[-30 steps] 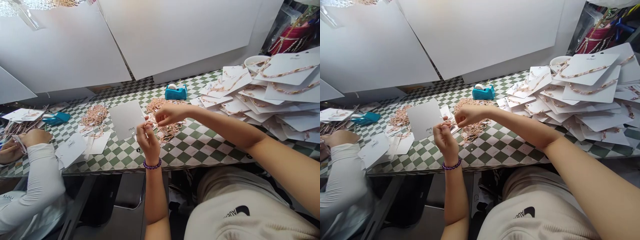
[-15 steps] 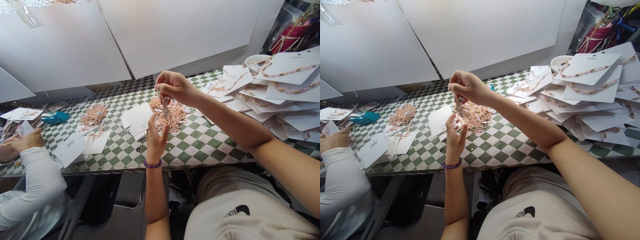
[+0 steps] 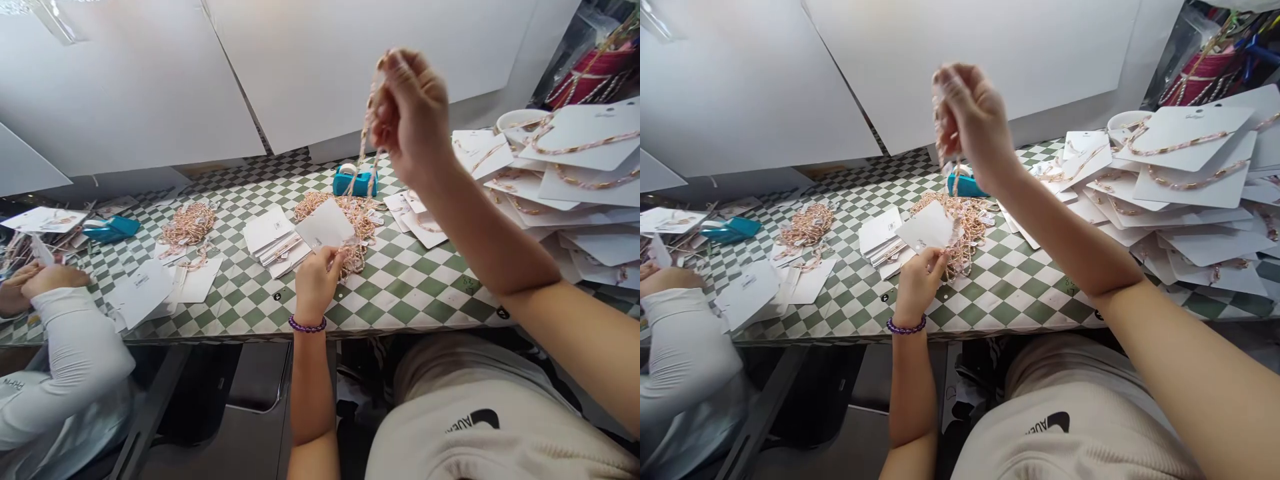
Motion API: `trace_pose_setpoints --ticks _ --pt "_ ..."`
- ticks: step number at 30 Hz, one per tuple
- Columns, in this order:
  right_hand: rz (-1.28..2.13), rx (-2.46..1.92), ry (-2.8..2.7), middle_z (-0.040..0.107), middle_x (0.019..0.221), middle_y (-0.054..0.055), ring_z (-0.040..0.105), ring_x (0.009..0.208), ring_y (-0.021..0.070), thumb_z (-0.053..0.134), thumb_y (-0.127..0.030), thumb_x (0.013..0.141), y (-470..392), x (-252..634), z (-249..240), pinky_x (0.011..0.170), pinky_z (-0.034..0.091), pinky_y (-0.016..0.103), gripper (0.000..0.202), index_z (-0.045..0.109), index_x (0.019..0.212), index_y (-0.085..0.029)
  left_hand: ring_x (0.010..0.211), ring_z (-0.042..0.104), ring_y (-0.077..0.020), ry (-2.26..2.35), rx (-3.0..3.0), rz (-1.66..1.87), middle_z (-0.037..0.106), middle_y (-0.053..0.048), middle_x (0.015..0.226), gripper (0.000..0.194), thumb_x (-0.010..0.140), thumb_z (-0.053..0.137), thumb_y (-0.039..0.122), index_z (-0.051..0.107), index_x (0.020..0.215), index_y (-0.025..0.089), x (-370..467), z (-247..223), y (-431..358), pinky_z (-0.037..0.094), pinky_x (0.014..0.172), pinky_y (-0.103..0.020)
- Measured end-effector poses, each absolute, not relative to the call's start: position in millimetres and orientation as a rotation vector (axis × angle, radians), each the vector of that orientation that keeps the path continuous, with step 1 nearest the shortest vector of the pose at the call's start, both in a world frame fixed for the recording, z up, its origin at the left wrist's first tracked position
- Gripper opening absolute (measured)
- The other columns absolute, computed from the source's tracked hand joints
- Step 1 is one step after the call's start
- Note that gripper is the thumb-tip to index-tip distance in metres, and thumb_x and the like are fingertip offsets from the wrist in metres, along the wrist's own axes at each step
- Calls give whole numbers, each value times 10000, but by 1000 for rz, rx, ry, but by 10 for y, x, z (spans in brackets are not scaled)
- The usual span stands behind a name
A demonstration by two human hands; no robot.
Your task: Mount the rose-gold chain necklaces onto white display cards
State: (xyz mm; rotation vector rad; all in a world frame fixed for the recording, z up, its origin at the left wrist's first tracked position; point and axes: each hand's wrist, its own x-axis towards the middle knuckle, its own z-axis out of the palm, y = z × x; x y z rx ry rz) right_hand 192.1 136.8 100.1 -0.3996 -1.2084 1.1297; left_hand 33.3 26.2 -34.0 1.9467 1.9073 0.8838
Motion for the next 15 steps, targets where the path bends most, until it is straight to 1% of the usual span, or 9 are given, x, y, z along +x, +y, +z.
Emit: trace_pose_setpoints --ticks 3,5,7,8,10,12,13,15 --pt "1153 -430 -1137 431 556 -90 342 409 53 475 -225 991 1470 2115 1100 363 221 187 155 399 856 -212 874 642 -219 1937 1839 979 719 -52 925 301 987 475 431 675 993 206 323 -343 265 437 717 -295" --pt "1201 -436 -1190 465 560 -80 331 411 50 478 -249 988 1512 2219 1141 361 187 195 161 439 840 -197 981 646 -242 1970 1778 1070 713 -81 1090 349 980 476 465 652 1127 201 313 -341 266 470 769 -315" --pt "1312 -420 -1339 507 577 -72 382 433 42 468 -229 977 1520 2285 1158 388 212 185 135 478 852 -177 1078 631 -274 2000 1759 1124 668 -115 1233 448 967 475 511 598 1253 189 304 -340 263 490 817 -347" --pt "1364 -403 -1411 513 574 -72 401 441 36 461 -208 969 1515 2304 1158 401 224 181 122 489 857 -168 1104 624 -286 2004 1766 1149 649 -130 1272 496 962 467 535 575 1291 180 302 -340 260 497 840 -366" --pt "1446 -380 -1564 518 565 -71 438 461 33 472 -179 952 1495 2319 1140 419 252 176 107 510 857 -150 1116 626 -291 1961 1808 1208 637 -147 1290 550 961 441 569 561 1311 163 304 -344 253 506 883 -394" --pt "1489 -354 -1696 528 565 -64 469 479 46 528 -188 933 1477 2308 1109 410 276 173 96 528 849 -141 1117 637 -272 1856 1847 1268 646 -146 1277 558 969 413 580 566 1303 161 314 -346 249 515 920 -396" --pt "1516 -336 -1747 543 576 -58 481 484 53 548 -194 924 1470 2292 1092 400 287 173 100 534 840 -141 1126 640 -261 1795 1862 1297 651 -142 1271 556 974 400 581 569 1298 162 321 -345 248 518 935 -391" --pt "1607 -323 -1822 591 622 -38 510 488 60 533 -191 927 1456 2243 1063 397 329 171 117 529 820 -144 1167 628 -246 1690 1896 1359 654 -135 1273 558 979 385 590 578 1284 165 334 -336 248 514 971 -383"
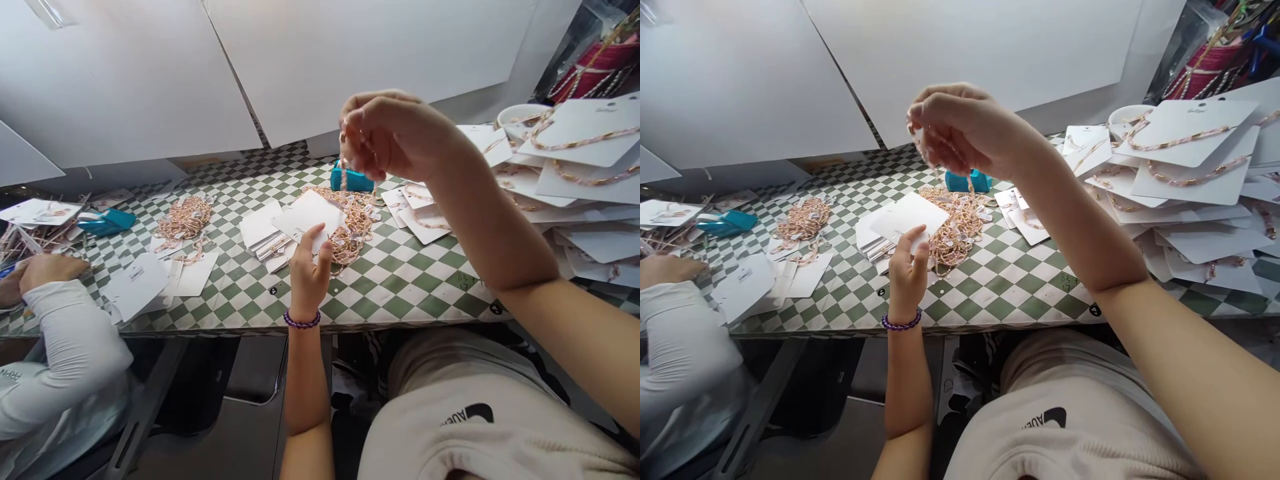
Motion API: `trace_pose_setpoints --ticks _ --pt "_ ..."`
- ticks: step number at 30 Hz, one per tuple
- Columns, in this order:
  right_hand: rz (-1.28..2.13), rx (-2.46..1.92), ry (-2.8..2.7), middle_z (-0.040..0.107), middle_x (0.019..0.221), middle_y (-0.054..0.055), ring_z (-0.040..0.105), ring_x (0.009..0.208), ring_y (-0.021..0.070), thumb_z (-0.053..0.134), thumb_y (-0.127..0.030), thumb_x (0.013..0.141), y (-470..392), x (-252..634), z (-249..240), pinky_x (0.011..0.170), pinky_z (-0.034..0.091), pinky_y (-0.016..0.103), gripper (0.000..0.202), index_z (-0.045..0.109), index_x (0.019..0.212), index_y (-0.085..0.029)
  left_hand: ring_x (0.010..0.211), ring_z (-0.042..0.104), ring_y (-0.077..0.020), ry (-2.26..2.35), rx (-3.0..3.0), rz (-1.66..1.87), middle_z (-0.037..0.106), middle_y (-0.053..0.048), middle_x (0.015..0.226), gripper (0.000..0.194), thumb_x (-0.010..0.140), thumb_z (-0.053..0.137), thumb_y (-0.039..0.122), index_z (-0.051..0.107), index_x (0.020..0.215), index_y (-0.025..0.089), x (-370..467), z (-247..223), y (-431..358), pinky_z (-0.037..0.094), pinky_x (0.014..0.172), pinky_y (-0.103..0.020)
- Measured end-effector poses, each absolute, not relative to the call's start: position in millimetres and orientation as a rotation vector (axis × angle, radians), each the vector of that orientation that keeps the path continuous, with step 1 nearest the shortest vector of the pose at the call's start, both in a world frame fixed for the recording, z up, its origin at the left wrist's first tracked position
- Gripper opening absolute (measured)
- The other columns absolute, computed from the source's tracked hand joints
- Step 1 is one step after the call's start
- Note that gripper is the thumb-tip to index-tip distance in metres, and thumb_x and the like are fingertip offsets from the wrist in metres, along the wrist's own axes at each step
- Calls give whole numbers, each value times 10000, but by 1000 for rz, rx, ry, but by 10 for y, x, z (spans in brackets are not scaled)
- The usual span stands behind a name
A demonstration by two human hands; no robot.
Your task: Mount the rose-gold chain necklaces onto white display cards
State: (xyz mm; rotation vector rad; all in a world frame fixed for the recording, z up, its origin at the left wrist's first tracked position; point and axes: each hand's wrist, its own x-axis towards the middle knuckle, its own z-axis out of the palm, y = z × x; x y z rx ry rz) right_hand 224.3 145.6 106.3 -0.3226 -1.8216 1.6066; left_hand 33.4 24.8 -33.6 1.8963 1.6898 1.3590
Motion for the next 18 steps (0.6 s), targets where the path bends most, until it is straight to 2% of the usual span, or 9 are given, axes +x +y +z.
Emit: trace_pose_setpoints --ticks 3,5,7,10,13,15,18 --pt "1761 -362 -1867 640 682 -7 549 497 69 451 -160 944 1423 2142 1027 438 406 171 139 477 808 -151 1126 645 -229 1603 1936 1458 676 -126 1228 548 961 435 601 597 1247 161 345 -323 250 530 949 -371" --pt "1821 -413 -1917 640 708 2 586 552 78 436 -191 966 1404 2087 1000 494 447 173 146 445 824 -156 914 688 -183 1603 1892 1508 716 -103 1093 460 958 487 558 641 1144 167 344 -330 248 561 805 -319" --pt "1842 -440 -2027 627 718 4 606 609 82 467 -290 984 1407 2064 967 559 474 181 201 440 838 -155 728 662 -134 1609 1789 1589 725 -67 927 375 970 500 502 671 1017 172 337 -353 248 543 667 -266" --pt "1818 -428 -2342 605 692 -2 596 608 85 564 -470 938 1445 2068 910 591 480 206 347 482 844 -147 711 657 -125 1564 1687 1737 704 -49 834 389 987 469 497 679 961 170 333 -382 251 522 620 -236" --pt "1613 -591 -2817 638 717 16 611 622 110 642 -607 844 1437 2035 835 566 455 227 480 591 936 -139 663 641 -131 1635 1785 1680 695 -47 784 449 1005 408 514 686 1060 167 340 -376 256 495 595 -246" --pt "1353 -737 -3102 656 707 31 604 606 124 621 -687 813 1367 1962 762 543 420 244 571 648 974 -139 674 640 -145 1755 1886 1595 713 -60 815 471 1015 377 503 680 1139 164 343 -371 260 493 628 -268" --pt "960 -766 -3293 633 618 35 529 528 115 505 -748 848 1202 1808 641 535 363 268 636 680 840 -136 754 654 -181 1888 2014 1505 735 -85 919 472 1017 357 469 652 1229 167 325 -393 269 499 680 -299"
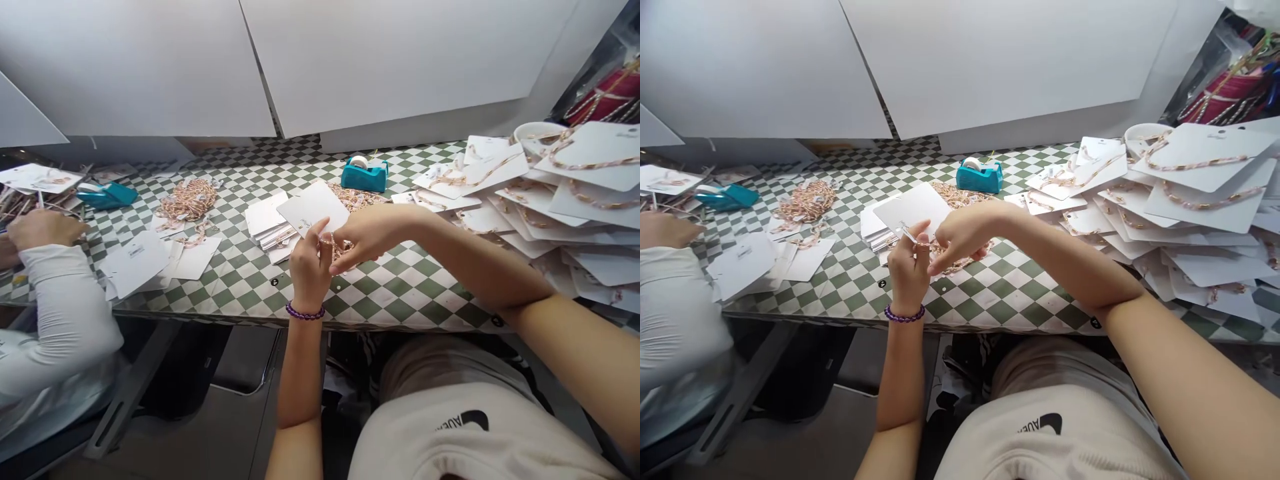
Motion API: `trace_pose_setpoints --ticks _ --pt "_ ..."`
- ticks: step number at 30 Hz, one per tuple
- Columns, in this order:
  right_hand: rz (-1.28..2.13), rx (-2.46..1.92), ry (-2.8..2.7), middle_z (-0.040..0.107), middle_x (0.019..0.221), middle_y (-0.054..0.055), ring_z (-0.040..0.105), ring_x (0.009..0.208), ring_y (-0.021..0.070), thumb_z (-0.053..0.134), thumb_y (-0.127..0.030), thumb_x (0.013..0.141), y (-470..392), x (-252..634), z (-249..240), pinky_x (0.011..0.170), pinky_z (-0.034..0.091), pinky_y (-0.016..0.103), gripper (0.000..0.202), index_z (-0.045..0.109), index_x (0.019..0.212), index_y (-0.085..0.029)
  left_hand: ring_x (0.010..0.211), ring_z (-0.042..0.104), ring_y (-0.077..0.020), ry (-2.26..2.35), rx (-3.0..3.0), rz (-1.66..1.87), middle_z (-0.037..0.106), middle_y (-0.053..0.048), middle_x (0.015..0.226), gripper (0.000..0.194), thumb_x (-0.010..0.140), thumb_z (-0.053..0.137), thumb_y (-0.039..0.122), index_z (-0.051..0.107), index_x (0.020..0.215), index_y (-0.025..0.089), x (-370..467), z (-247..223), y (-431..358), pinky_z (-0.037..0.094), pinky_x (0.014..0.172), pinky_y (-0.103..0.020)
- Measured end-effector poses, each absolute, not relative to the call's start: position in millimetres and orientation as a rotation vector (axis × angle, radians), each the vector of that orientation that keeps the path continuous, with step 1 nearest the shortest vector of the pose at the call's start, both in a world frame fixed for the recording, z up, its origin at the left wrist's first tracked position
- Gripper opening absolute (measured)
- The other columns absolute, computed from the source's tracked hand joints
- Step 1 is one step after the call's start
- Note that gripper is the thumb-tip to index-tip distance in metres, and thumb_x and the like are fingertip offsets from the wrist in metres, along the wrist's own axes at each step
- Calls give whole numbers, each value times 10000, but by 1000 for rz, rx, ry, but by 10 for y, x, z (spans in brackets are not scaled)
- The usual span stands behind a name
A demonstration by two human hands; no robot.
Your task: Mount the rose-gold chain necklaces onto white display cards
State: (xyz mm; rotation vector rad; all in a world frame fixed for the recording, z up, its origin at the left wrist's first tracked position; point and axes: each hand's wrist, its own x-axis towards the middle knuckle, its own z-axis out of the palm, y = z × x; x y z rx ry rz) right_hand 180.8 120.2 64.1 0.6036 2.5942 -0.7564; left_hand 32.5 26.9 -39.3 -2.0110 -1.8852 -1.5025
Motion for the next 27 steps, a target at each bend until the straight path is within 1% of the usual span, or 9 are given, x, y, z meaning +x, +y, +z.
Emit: trace_pose_setpoints --ticks 2,5,10,12,16,19,22,25,27 --pt "-635 642 2689 608 578 38 487 513 112 407 -739 900 1108 1718 587 541 337 277 669 660 745 -139 770 655 -196 -1866 -2043 -1410 734 -85 922 456 1009 367 438 628 1272 172 302 -418 277 499 683 -303" --pt "-597 708 2728 600 570 50 481 539 116 340 -673 960 1059 1652 574 563 332 277 666 634 695 -138 785 663 -200 -1831 -2091 -1353 736 -83 943 422 996 387 393 615 1281 180 275 -437 287 505 697 -298" --pt "-910 725 2625 648 647 54 551 559 108 363 -599 988 1157 1685 594 596 395 260 588 666 808 -128 957 687 -224 -1794 -2123 -1400 726 -102 1115 388 1004 368 348 626 1240 178 276 -416 292 532 790 -309" --pt "-1024 730 2598 651 676 53 570 555 109 381 -558 991 1193 1702 582 591 417 259 536 669 864 -125 993 680 -237 -1818 -2121 -1402 720 -106 1126 372 1001 385 339 628 1234 179 288 -409 290 532 814 -324" --pt "-1019 797 2590 612 648 57 537 544 111 372 -434 992 1213 1695 549 564 401 262 463 651 798 -121 841 672 -231 -1852 -2111 -1372 729 -109 942 347 976 419 315 660 1165 151 320 -402 286 514 710 -313" --pt "-875 960 2660 574 615 61 446 520 104 394 -421 978 1225 1689 565 531 334 274 470 613 684 -126 868 670 -241 -1826 -2152 -1395 737 -115 988 367 935 492 342 654 1191 136 337 -385 277 516 727 -326" --pt "-897 1065 2700 580 634 65 446 530 103 422 -409 978 1259 1744 675 530 328 276 456 638 698 -121 922 673 -223 -1877 -2133 -1509 738 -91 1057 376 960 465 371 652 1213 165 335 -353 264 530 780 -327" --pt "-1003 1107 2729 562 591 46 458 511 89 426 -332 985 1295 1877 870 517 332 256 413 668 729 -116 804 675 -179 -1884 -2092 -1618 742 -67 950 381 1000 382 378 677 1132 177 331 -324 255 542 731 -304" --pt "-1054 1141 2773 557 575 37 449 498 76 424 -327 990 1310 1990 997 505 323 242 426 673 717 -115 737 668 -164 -1897 -2079 -1644 732 -84 978 376 994 401 395 640 1175 169 340 -323 253 555 690 -298"
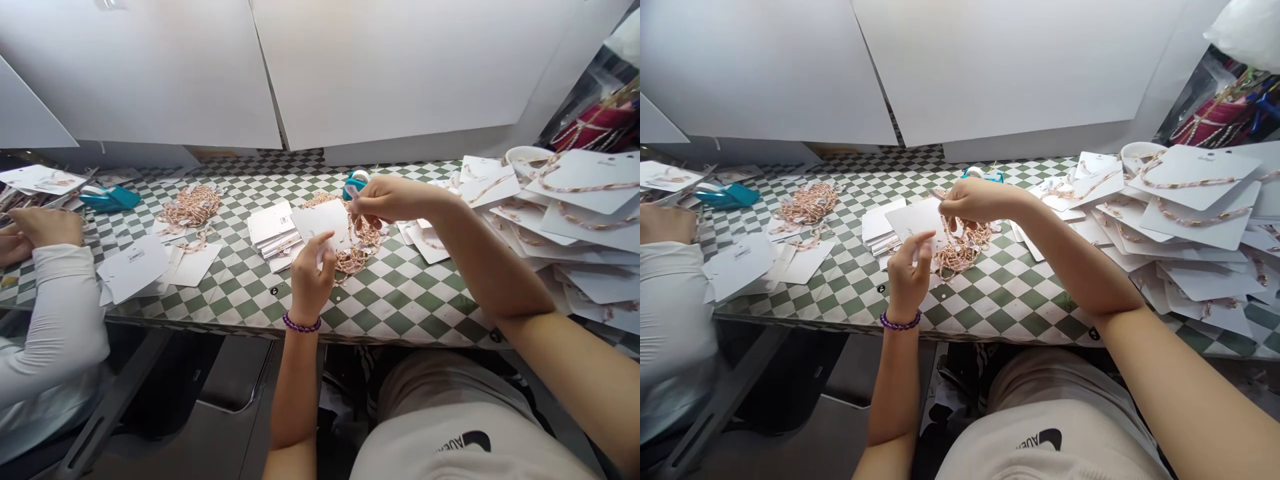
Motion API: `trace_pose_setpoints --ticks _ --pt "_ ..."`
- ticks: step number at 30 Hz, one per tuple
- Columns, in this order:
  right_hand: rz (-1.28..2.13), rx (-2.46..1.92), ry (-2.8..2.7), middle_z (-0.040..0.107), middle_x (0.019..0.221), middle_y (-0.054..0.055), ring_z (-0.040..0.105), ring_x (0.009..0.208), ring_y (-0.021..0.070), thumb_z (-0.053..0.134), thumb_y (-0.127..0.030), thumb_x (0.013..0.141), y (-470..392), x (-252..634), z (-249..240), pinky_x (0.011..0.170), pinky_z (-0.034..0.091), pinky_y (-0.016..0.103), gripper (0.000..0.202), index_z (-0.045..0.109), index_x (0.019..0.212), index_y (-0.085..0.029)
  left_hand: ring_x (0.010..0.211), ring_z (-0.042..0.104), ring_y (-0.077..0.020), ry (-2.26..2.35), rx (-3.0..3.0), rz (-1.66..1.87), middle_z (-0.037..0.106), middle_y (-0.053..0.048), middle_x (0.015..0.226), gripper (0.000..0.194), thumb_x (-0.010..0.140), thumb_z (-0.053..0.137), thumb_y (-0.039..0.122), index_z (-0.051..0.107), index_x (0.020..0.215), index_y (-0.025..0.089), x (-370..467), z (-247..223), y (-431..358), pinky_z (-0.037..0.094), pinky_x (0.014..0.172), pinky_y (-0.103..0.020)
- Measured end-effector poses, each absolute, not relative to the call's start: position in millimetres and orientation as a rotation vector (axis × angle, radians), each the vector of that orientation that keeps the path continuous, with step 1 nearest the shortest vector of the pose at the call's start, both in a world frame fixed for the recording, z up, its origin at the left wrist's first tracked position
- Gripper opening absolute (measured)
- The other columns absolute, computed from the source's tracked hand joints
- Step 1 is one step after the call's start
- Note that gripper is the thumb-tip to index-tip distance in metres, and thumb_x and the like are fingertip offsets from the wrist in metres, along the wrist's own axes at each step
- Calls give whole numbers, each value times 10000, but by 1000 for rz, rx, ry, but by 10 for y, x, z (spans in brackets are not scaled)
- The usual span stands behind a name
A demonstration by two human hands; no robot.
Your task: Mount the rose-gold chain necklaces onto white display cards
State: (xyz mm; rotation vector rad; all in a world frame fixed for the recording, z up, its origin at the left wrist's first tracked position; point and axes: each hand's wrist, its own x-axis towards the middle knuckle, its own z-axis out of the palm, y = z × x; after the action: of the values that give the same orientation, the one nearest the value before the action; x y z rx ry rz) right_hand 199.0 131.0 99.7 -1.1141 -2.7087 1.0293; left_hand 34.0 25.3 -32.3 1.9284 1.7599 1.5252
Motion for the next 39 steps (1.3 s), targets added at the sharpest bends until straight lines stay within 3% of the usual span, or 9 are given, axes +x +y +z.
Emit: trace_pose_setpoints --ticks 4,7,9,12,16,21,26,33,39 --pt "1079 -1002 -2568 619 673 51 477 535 78 455 -408 978 1320 2195 1133 514 354 240 432 707 777 -121 1031 689 -231 1658 1752 1627 582 -199 1343 679 948 529 427 243 1508 171 371 -377 260 604 815 -344" --pt "1098 -985 -2510 650 737 70 550 623 102 477 -452 961 1302 2282 1167 564 409 245 426 702 795 -130 1117 676 -245 1558 1622 1728 517 -218 1416 882 918 590 422 14 1550 206 373 -423 276 612 860 -359" --pt "1031 -1007 -2470 659 758 80 584 694 118 515 -435 943 1282 2315 1191 598 431 244 393 677 756 -129 1082 693 -243 1572 1602 1771 541 -209 1390 844 900 609 431 96 1532 208 362 -430 284 619 829 -356" --pt "1015 -895 -2363 654 747 82 593 719 119 571 -413 910 1275 2350 1206 608 443 237 360 638 703 -125 1011 714 -249 1691 1657 1744 668 -161 1206 610 881 616 439 384 1385 185 345 -395 282 616 744 -332" --pt "1419 -442 -2109 654 726 59 615 649 104 626 -404 851 1343 2347 1119 585 493 221 332 621 688 -114 815 714 -201 1777 1778 1679 732 -63 895 282 881 599 409 618 1059 191 336 -341 257 583 697 -298" --pt "1783 -21 -1845 641 625 37 622 525 115 650 -353 795 1391 2211 981 490 518 217 290 544 665 -117 652 615 -127 1569 1626 1691 642 -6 725 261 904 576 431 634 873 178 318 -342 255 499 573 -204" --pt "2003 89 -1805 547 483 -27 420 332 50 536 -312 901 1317 2074 925 306 293 148 235 446 742 -165 680 553 -123 1424 1456 1560 624 -19 781 358 897 565 527 641 901 178 367 -296 246 462 595 -201" --pt "2047 41 -1817 472 468 -75 357 348 32 501 -367 971 1319 2018 913 329 269 131 231 470 871 -161 691 518 -102 1271 1182 1523 571 0 807 333 899 562 524 595 928 194 440 -353 256 455 599 -172" --pt "2163 133 -1597 394 546 -91 333 368 17 275 -278 1046 1297 2104 1042 370 278 121 216 418 923 -174 748 562 -115 1350 1198 1538 619 -23 881 289 911 549 454 619 1004 189 403 -395 278 487 655 -184"
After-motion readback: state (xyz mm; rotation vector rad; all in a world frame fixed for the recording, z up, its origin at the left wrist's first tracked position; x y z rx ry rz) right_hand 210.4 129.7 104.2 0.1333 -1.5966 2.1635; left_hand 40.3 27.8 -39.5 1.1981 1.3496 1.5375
